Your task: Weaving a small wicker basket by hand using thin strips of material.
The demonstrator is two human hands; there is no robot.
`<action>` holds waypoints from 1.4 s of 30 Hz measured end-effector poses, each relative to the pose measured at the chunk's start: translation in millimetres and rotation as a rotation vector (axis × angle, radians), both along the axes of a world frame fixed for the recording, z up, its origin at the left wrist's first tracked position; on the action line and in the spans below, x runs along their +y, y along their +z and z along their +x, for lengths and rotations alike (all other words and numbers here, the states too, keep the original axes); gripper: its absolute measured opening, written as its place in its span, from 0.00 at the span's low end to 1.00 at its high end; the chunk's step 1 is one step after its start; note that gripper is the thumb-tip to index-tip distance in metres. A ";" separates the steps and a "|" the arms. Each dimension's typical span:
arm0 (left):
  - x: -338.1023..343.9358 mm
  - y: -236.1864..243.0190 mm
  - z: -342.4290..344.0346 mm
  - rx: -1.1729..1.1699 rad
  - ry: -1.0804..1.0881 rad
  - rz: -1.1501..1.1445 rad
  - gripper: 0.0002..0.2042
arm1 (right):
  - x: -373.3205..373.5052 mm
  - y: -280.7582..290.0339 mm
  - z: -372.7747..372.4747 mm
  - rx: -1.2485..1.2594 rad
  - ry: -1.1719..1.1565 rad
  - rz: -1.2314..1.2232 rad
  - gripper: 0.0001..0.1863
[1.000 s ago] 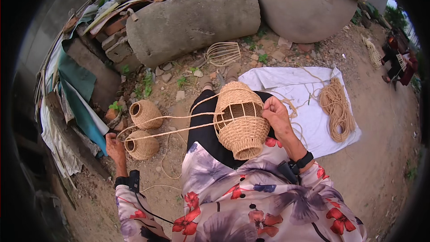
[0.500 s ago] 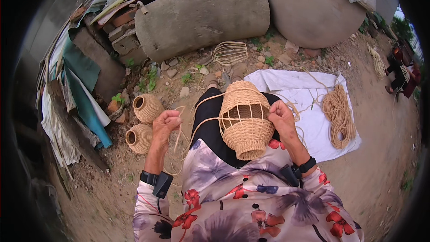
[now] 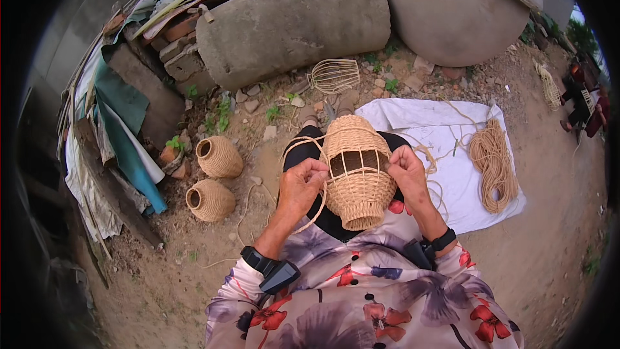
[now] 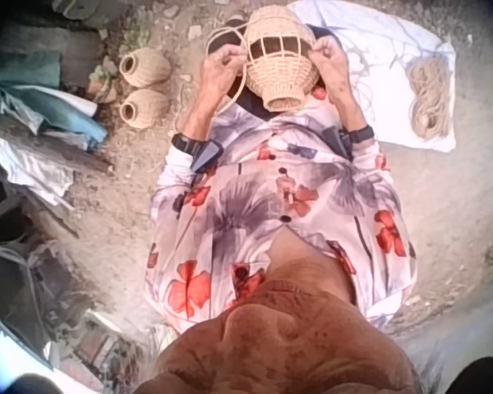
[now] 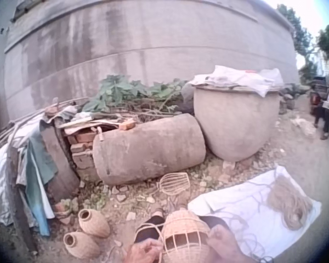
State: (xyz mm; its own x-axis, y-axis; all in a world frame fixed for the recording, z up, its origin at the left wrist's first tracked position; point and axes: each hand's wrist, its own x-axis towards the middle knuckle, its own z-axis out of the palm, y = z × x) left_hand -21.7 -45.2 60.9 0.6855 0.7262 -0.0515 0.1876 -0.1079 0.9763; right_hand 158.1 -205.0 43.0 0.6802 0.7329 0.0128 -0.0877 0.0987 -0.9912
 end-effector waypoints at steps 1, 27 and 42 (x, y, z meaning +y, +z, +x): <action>-2.3 0.5 0.1 0.002 0.001 -0.015 0.03 | -0.9 -1.7 -0.4 -0.005 -0.017 -0.012 0.06; 6.1 29.3 21.3 0.139 -0.241 0.282 0.16 | 29.8 56.6 -22.5 -0.883 0.076 -0.304 0.08; 8.3 3.1 0.1 -0.043 -0.096 -0.308 0.05 | 15.3 33.8 -10.7 -0.490 0.003 -0.155 0.04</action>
State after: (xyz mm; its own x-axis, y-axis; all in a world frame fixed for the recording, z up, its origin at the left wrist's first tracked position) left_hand -21.6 -36.9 64.0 0.7566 0.6129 -0.2277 0.1484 0.1782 0.9727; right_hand 147.4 -189.8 76.8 0.6195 0.7534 0.2204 0.3904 -0.0522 -0.9192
